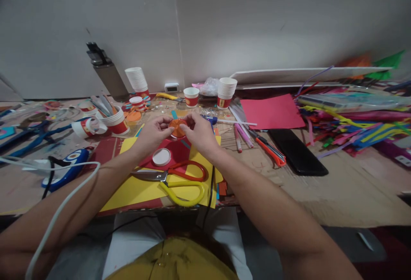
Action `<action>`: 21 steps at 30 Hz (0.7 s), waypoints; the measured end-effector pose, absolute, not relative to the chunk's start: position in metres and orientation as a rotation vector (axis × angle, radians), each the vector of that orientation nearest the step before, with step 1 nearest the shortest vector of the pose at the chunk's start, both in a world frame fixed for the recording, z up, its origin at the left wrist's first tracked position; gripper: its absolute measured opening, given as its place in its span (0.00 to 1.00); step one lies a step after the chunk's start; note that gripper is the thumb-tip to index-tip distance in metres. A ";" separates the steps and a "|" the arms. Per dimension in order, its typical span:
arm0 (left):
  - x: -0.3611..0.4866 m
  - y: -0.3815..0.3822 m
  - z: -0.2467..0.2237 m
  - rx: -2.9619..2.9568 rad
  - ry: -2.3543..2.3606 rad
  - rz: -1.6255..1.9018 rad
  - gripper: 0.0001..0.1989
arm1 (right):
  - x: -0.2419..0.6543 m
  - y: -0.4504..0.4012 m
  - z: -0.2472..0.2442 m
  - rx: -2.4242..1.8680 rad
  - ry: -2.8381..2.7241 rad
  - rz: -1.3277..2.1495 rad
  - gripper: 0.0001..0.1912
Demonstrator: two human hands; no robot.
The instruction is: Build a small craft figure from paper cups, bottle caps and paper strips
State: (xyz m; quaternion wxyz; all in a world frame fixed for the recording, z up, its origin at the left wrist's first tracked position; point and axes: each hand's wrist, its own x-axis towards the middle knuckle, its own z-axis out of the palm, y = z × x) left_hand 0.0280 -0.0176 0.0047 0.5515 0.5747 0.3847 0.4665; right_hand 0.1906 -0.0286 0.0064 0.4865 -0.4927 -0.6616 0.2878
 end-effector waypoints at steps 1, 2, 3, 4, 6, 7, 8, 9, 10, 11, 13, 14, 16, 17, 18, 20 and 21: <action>0.027 -0.018 0.006 1.337 0.898 1.080 0.13 | 0.191 -0.028 0.007 -1.195 -1.584 0.750 0.06; 0.026 -0.018 0.006 1.316 0.881 1.052 0.14 | 0.190 -0.028 0.007 -1.190 -1.557 0.801 0.07; 0.026 -0.018 0.007 1.296 0.864 1.023 0.15 | 0.190 -0.027 0.007 -1.185 -1.532 0.846 0.07; 0.025 -0.018 0.007 1.277 0.852 0.999 0.15 | 0.190 -0.027 0.008 -1.181 -1.510 0.883 0.07; 0.024 -0.017 0.006 1.241 0.848 0.974 0.15 | 0.189 -0.027 0.008 -1.174 -1.481 0.932 0.08; 0.024 -0.017 0.006 1.219 0.853 0.973 0.14 | 0.189 -0.027 0.008 -1.168 -1.469 0.950 0.08; 0.024 -0.016 0.006 1.197 0.854 0.972 0.14 | 0.189 -0.026 0.008 -1.162 -1.458 0.965 0.09; 0.024 -0.016 0.006 1.173 0.853 0.976 0.13 | 0.189 -0.026 0.008 -1.155 -1.451 0.976 0.10; 0.024 -0.015 0.005 1.146 0.855 0.986 0.13 | 0.190 -0.025 0.008 -1.148 -1.449 0.978 0.10; 0.024 -0.014 0.005 1.119 0.860 1.000 0.12 | 0.191 -0.024 0.007 -1.145 -1.457 0.969 0.11; 0.022 -0.011 0.003 1.069 0.894 1.045 0.10 | 0.194 -0.022 0.006 -1.177 -1.499 0.899 0.11; 0.020 -0.008 0.003 1.050 0.923 1.077 0.09 | 0.196 -0.022 0.005 -1.215 -1.534 0.839 0.11; 0.016 -0.002 0.001 1.023 0.986 1.149 0.08 | 0.200 -0.022 0.005 -1.323 -1.618 0.711 0.08; 0.014 0.001 0.000 1.010 1.015 1.185 0.08 | 0.201 -0.024 0.006 -1.379 -1.674 0.668 0.06; 0.012 0.004 -0.001 0.998 1.041 1.213 0.08 | 0.202 -0.025 0.006 -1.433 -1.740 0.642 0.05; 0.009 0.007 -0.001 0.975 1.081 1.239 0.09 | 0.203 -0.030 0.006 -1.517 -1.897 0.604 0.04; 0.008 0.008 -0.001 0.968 1.094 1.241 0.09 | 0.203 -0.032 0.005 -1.550 -1.978 0.571 0.04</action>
